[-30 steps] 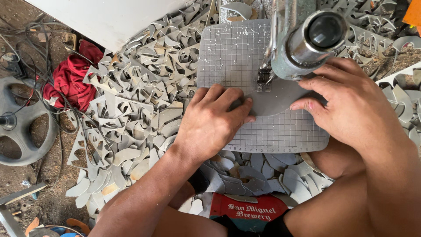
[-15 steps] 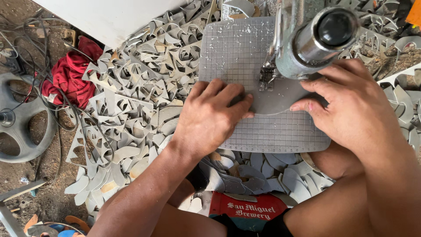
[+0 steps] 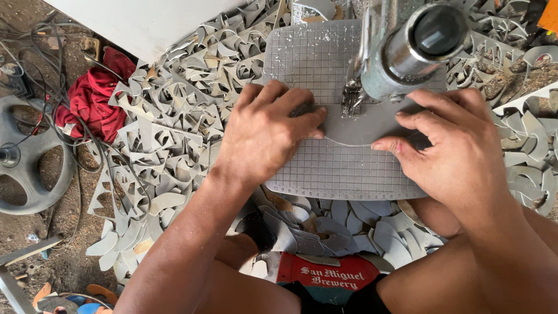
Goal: The person operates a sewing machine to stitch gray shoe sole pieces. They repeatedly pick up a sole piece, position it under the presser foot, guide it through the machine, and then remove the stitched piece to repeat the process.
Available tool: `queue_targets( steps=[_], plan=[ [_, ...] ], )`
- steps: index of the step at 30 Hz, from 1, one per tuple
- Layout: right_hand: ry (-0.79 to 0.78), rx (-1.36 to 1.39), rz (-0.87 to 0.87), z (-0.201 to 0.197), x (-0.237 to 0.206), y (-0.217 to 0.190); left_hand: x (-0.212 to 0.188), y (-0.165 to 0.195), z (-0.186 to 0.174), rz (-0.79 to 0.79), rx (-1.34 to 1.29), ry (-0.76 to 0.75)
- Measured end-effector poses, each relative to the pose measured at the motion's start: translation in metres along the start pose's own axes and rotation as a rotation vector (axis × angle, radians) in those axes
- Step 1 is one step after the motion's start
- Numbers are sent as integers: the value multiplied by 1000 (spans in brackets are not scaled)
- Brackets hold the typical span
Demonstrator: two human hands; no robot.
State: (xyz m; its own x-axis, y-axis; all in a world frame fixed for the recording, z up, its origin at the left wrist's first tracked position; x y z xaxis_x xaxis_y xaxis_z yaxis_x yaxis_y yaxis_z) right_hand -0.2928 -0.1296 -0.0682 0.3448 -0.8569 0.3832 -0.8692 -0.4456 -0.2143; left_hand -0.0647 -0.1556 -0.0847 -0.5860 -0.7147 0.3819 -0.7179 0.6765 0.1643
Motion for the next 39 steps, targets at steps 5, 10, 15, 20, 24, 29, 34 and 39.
queue_targets(
  steps=[5,10,15,20,24,29,34,39],
  plan=[
    [44,10,-6,0,-2,-4,4,-7,0,0,-18,19],
    [86,22,7,2,-6,-8,8,-14,1,-5,-13,39],
    [66,5,40,7,-15,-8,11,-19,4,-28,-1,48],
    [42,-6,54,12,-18,-8,14,-24,8,-40,5,57],
    [52,8,57,14,-16,-11,15,-27,9,-49,-10,87],
    [40,1,70,14,-11,-14,16,-23,8,-124,-9,102],
    [-51,77,-27,5,-5,-5,-2,13,3,-218,-81,25],
    [-337,255,28,-1,-7,31,-23,53,0,-234,-72,-69]
  ],
)
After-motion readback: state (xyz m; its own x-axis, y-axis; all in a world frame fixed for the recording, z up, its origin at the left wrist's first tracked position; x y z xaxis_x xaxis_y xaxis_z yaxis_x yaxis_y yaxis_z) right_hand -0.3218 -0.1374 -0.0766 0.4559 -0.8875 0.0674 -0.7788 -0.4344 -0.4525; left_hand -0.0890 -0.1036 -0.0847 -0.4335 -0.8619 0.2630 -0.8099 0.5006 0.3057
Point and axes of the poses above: each hand's wrist, its own x-axis towards the middle knuckle, its own z-axis out of the palm, y = z × x, the point moved 4 cm from there along x, towards the middle knuckle
